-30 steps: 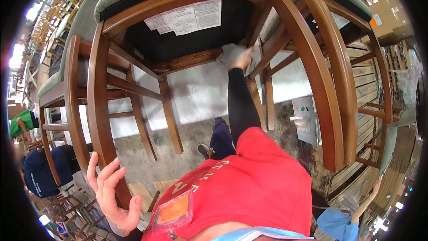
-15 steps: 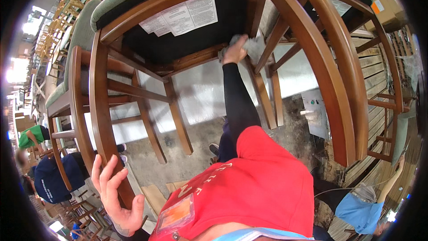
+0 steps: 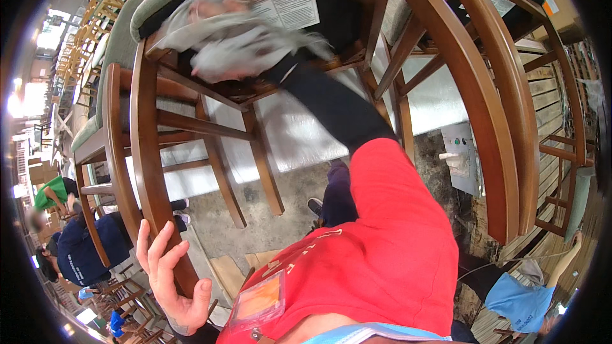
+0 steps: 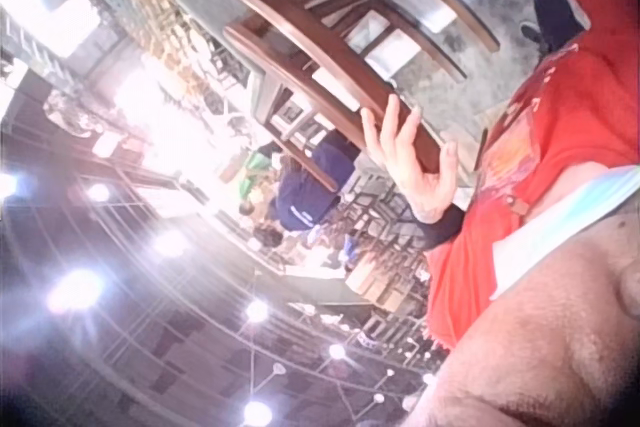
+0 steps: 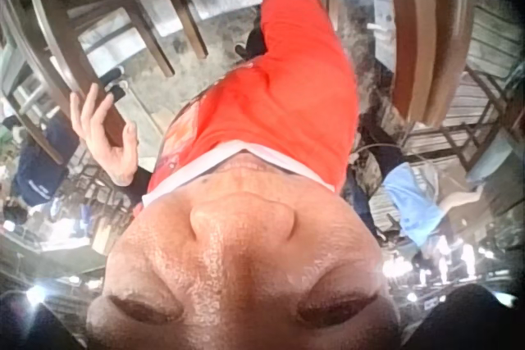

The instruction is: The person wipes the underside and frame of a wooden chair with a cloth, then lifts and repositions it. The person repeats this process on multiple chairs in a furniture workshop.

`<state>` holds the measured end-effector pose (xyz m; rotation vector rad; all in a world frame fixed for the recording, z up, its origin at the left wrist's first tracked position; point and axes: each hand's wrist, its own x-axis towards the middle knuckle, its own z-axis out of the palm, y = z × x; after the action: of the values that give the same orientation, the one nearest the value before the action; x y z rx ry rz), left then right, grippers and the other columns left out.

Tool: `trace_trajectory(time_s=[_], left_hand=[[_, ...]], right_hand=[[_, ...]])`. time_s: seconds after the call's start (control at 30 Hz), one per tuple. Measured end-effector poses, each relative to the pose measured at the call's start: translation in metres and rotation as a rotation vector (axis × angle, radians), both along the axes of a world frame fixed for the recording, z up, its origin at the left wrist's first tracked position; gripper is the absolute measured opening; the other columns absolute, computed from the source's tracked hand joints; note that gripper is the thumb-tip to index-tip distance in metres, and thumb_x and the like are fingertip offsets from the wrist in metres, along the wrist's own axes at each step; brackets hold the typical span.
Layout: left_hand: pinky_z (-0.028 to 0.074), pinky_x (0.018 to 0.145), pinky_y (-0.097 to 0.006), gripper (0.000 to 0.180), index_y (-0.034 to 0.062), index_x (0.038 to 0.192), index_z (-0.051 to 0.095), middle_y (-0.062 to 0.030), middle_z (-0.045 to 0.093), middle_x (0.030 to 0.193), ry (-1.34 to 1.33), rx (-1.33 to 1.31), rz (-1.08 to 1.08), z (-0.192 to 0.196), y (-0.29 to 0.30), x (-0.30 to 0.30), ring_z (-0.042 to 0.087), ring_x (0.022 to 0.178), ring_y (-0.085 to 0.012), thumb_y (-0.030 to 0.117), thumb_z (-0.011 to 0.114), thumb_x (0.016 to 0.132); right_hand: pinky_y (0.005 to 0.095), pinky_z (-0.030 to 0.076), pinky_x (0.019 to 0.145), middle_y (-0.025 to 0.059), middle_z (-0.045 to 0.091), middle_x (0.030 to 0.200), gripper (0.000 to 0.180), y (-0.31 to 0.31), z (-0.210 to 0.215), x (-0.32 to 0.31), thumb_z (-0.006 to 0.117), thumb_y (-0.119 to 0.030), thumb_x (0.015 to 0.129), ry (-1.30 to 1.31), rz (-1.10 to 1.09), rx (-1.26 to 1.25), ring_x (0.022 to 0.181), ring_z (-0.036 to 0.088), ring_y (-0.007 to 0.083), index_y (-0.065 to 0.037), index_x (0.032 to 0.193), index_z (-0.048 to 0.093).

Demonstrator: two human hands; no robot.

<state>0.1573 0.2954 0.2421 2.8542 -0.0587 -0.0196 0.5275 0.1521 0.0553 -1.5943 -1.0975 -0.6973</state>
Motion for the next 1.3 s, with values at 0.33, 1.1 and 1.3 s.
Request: trace_trajectory(time_s=[0.33, 1.1, 1.3], left_hand=[[0.028, 0.114, -0.057, 0.047, 0.0004, 0.109, 0.064, -0.02, 0.057, 0.137, 0.005, -0.05, -0.022, 0.002, -0.01, 0.02, 0.032, 0.143, -0.0488, 0.036, 0.07, 0.08], [0.035, 0.111, -0.057, 0.053, 0.001, 0.114, 0.067, -0.0192, 0.059, 0.134, -0.005, -0.063, 0.037, -0.003, -0.002, 0.01, 0.036, 0.14, -0.0483, 0.029, 0.082, 0.073], [0.041, 0.108, -0.05, 0.051, -0.0006, 0.112, 0.068, -0.0176, 0.061, 0.132, -0.043, -0.022, -0.024, 0.0, -0.007, 0.016, 0.036, 0.141, -0.046, 0.026, 0.083, 0.07]], right_hand=[[0.0337, 0.054, 0.081, 0.0107, 0.065, 0.111, 0.024, 0.018, -0.047, 0.018, 0.062, -0.022, 0.096, -0.202, -0.683, -0.134, 0.096, 0.064, 0.0219, -0.007, 0.115, 0.063], [0.0295, 0.054, 0.089, 0.007, 0.063, 0.111, 0.04, 0.114, -0.051, -0.029, 0.049, -0.038, 0.105, -2.871, -2.405, -0.753, 0.096, 0.063, 0.0181, -0.005, 0.124, 0.059], [0.0293, 0.052, 0.095, 0.0019, 0.062, 0.122, 0.036, 0.111, -0.118, 0.023, 0.048, -0.023, 0.105, -2.275, -2.832, -0.128, 0.109, 0.063, 0.0145, -0.011, 0.138, 0.052]])
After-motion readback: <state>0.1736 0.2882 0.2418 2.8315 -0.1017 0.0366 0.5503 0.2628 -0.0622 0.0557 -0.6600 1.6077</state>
